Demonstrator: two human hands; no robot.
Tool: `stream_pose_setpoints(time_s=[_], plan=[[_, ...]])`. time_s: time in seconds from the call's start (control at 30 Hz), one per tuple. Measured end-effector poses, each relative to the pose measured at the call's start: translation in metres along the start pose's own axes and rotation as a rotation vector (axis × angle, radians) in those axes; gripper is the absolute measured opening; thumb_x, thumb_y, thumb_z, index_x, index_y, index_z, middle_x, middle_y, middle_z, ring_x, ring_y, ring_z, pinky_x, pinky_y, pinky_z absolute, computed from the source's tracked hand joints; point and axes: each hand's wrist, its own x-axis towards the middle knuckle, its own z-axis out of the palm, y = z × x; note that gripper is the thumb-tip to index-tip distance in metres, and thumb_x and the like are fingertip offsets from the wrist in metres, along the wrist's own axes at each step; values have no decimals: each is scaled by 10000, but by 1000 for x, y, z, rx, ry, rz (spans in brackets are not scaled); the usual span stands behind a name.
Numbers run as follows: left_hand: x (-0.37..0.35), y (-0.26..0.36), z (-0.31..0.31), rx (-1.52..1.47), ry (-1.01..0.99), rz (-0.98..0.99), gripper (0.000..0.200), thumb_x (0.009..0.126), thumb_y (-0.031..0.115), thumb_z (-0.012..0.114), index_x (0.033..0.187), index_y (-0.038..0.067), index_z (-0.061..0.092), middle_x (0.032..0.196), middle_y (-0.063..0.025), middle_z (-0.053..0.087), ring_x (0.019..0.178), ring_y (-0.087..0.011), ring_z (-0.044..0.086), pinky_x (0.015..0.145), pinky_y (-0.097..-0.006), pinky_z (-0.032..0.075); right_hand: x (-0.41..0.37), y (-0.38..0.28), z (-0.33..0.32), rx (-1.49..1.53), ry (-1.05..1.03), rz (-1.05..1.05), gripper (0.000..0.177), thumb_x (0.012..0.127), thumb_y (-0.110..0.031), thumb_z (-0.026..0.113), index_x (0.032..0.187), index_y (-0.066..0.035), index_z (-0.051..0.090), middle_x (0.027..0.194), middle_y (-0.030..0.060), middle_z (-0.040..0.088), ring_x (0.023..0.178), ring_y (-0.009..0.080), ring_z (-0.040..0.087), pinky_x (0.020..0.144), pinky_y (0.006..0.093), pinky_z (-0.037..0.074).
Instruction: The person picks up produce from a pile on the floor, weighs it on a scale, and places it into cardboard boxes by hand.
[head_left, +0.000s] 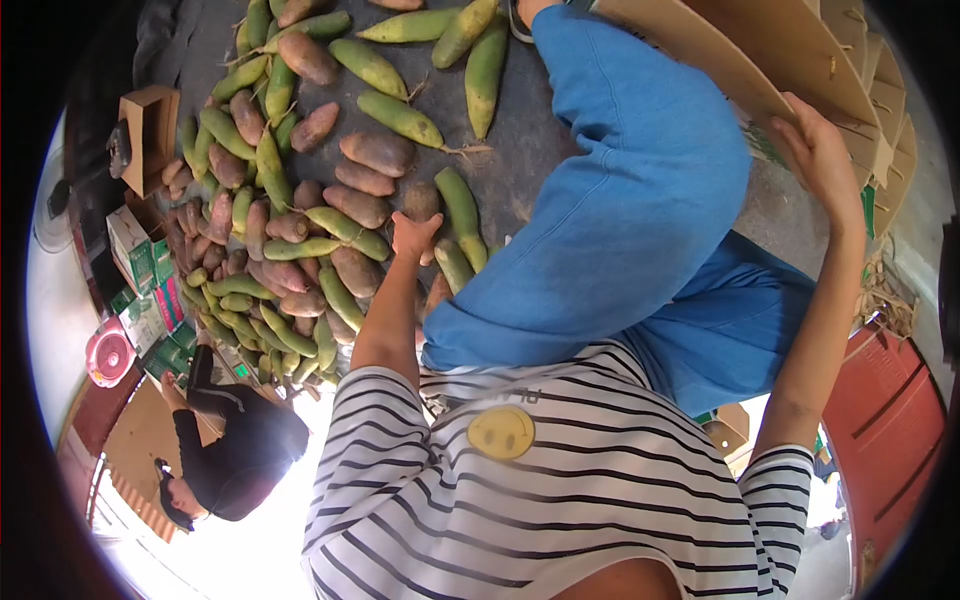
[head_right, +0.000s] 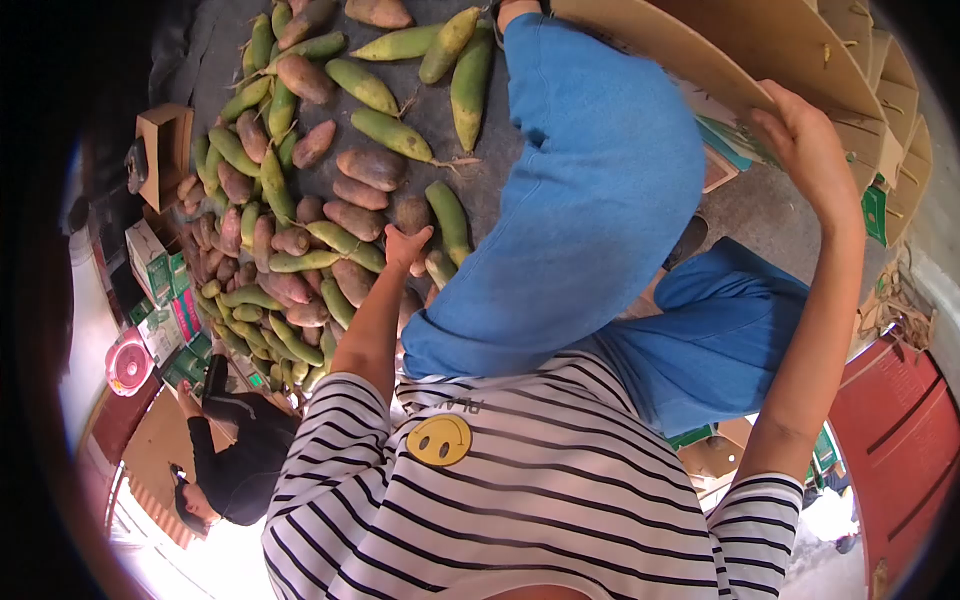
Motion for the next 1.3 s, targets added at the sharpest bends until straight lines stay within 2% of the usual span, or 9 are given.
stream_pose_setpoints(time_s=[0.27, 0.53, 0.67, 0.7, 0.73, 0.83, 0.93, 1.03, 1.3], plan=[[-33, 84, -56, -834, 32, 263, 671, 710, 340, 749, 1153, -69, 454, 1100, -170, 548, 1014, -242, 546, 860, -335, 449, 0, -11, -5, 77, -13, -9, 301, 845, -118, 564, 1123, -5, 534, 1017, 214, 600, 946, 383, 557, 802, 410, 443], [-182, 342, -177, -1207, 316, 1453, 558, 729, 193, 737, 1166, 7, 445, 1098, -114, 523, 1009, -213, 534, 862, -349, 444, 0, -3, 1, 63, -21, -2, 296, 832, -124, 576, 1106, -14, 554, 1013, 219, 602, 954, 376, 563, 804, 414, 450], [-222, 423, -174, -897, 637, 1811, 634, 660, 208, 756, 1137, -29, 412, 1012, -207, 524, 976, -325, 528, 855, -381, 427, -2, -9, -1, 57, -18, -11, 298, 831, -125, 578, 1105, -10, 556, 1005, 212, 606, 950, 374, 565, 802, 417, 450], [-223, 437, -167, -791, 620, 1827, 653, 643, 212, 760, 1130, -38, 404, 990, -231, 524, 967, -352, 526, 853, -388, 423, -2, -10, -2, 48, -5, -10, 294, 830, -123, 577, 1101, -9, 558, 1003, 210, 607, 949, 374, 566, 802, 418, 450], [-221, 443, -156, -772, 206, 1734, 650, 640, 224, 763, 1119, -44, 416, 959, -255, 542, 945, -419, 533, 815, -428, 443, -2, -11, -3, 38, 11, -8, 291, 830, -121, 577, 1097, -8, 559, 1002, 207, 608, 949, 373, 566, 802, 418, 450], [-204, 445, -126, -252, 382, 1616, 669, 639, 236, 771, 1149, -20, 422, 1024, -260, 553, 976, -426, 533, 827, -436, 448, -1, -4, 1, 62, -10, -5, 280, 826, -120, 579, 1082, -8, 564, 1005, 202, 609, 947, 375, 564, 797, 424, 448], [-188, 430, -115, -555, 481, 1601, 717, 631, 231, 777, 1198, -10, 411, 1093, -255, 531, 1017, -409, 520, 869, -431, 435, 2, -11, -4, 72, -36, -18, 276, 817, -117, 581, 1071, -9, 566, 1000, 207, 606, 941, 381, 560, 792, 425, 447], [-182, 373, -128, -661, 256, 1425, 399, 790, 159, 687, 1106, -10, 513, 1077, -117, 582, 997, -192, 578, 861, -316, 458, 1, -4, -8, -15, 9, -43, 277, 810, -116, 583, 1066, -11, 565, 990, 209, 604, 933, 386, 557, 787, 421, 446], [-47, 170, -62, -405, 226, 703, 361, 801, 194, 649, 1060, -28, 530, 1000, -143, 608, 931, -194, 596, 814, -313, 463, -4, -1, -6, -36, 18, -24, 297, 824, -123, 577, 1098, -9, 561, 1035, 209, 600, 980, 375, 555, 819, 406, 443]])
